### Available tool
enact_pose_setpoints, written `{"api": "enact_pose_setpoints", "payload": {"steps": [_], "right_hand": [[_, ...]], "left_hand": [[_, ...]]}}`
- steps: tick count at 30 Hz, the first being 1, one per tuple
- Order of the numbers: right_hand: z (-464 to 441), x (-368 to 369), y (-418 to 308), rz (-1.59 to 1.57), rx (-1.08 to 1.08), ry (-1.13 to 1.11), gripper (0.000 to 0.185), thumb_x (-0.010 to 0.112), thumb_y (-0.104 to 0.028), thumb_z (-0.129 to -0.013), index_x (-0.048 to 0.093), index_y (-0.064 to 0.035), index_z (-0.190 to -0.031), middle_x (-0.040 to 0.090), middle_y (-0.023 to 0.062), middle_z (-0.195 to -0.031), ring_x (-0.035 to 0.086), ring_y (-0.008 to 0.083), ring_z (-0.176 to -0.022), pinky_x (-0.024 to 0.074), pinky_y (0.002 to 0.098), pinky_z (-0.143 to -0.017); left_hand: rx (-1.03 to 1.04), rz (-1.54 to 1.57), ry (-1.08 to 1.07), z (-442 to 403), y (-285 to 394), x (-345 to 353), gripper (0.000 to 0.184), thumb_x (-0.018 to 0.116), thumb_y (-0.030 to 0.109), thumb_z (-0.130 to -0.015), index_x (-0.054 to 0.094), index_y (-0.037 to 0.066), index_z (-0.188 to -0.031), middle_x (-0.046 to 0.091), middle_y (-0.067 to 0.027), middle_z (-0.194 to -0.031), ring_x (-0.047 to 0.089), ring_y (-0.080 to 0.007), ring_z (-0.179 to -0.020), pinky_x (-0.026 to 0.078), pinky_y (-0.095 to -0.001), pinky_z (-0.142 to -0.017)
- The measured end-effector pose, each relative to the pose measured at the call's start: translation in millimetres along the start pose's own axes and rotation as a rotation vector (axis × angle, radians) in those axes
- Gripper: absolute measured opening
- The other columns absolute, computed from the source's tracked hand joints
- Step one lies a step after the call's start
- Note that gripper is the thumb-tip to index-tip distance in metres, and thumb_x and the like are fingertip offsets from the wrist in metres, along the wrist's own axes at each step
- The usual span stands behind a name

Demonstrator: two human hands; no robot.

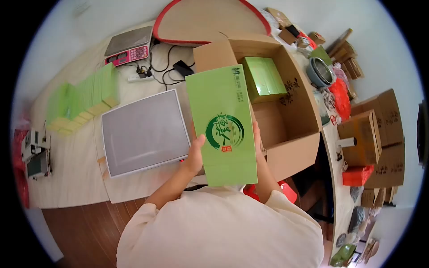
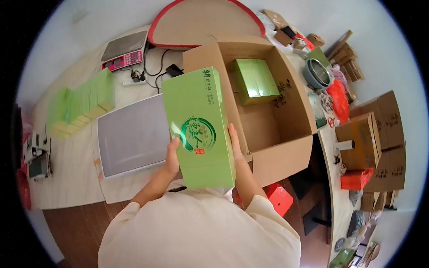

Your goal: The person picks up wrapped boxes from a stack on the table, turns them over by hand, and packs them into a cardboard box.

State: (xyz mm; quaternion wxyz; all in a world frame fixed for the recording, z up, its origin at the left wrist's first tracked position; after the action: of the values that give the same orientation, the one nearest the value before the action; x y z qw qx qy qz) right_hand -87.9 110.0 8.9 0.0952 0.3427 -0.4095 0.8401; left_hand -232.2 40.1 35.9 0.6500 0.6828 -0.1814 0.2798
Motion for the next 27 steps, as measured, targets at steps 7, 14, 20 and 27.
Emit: {"api": "enact_pose_setpoints", "payload": {"steps": [7,14,20,27], "right_hand": [[-4,109,27,0.299,0.281,-0.479,0.096,0.078,-0.050,-0.064,0.039,-0.0015,-0.138,0.048,0.0144,-0.133,0.050,0.0249,-0.117,0.0427,0.0346,-0.098],[-28,163,113,1.716,-0.678,-0.408,0.096,0.079,-0.043,-0.056,0.041,-0.0163,-0.140,0.032,0.0289,-0.133,0.032,0.0448,-0.123,0.0254,0.0529,-0.101],[-8,155,154,2.069,-0.687,-0.378,0.093,0.082,-0.033,-0.050,0.048,-0.0265,-0.136,0.032,0.0279,-0.131,0.036,0.0462,-0.114,0.0281,0.0535,-0.098],[-48,201,186,2.134,-0.773,-0.448,0.096,0.082,-0.036,-0.049,0.046,-0.0274,-0.138,0.033,0.0288,-0.129,0.039,0.0457,-0.113,0.0302,0.0532,-0.097]], "left_hand": [[0.447,-0.962,0.234,24,87,-51,0.056,0.031,0.032,-0.100,0.022,-0.003,-0.143,0.027,-0.0161,-0.147,0.026,-0.0281,-0.134,0.020,-0.0388,-0.111],[0.422,-0.977,1.031,135,102,-167,0.046,0.038,0.025,-0.100,0.035,0.000,-0.140,0.034,-0.0181,-0.144,0.031,-0.0336,-0.133,0.023,-0.0411,-0.110],[0.065,-1.659,0.724,130,69,-168,0.044,0.043,0.025,-0.096,0.045,0.003,-0.134,0.039,-0.0137,-0.143,0.030,-0.0314,-0.135,0.023,-0.0469,-0.111],[0.008,-1.796,0.764,106,99,-198,0.047,0.045,0.027,-0.095,0.045,0.001,-0.134,0.040,-0.0080,-0.144,0.029,-0.0232,-0.137,0.021,-0.0490,-0.112]]}}
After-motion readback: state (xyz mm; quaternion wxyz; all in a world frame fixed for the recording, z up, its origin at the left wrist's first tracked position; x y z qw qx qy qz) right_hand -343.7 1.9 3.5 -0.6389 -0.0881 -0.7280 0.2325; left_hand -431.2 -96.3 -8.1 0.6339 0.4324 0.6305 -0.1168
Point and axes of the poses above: each hand's wrist, its own z-axis away from the middle knuckle, its own x-axis out of the palm, y = z × x, the point moved 9 cm from there along -z, towards the middle knuckle
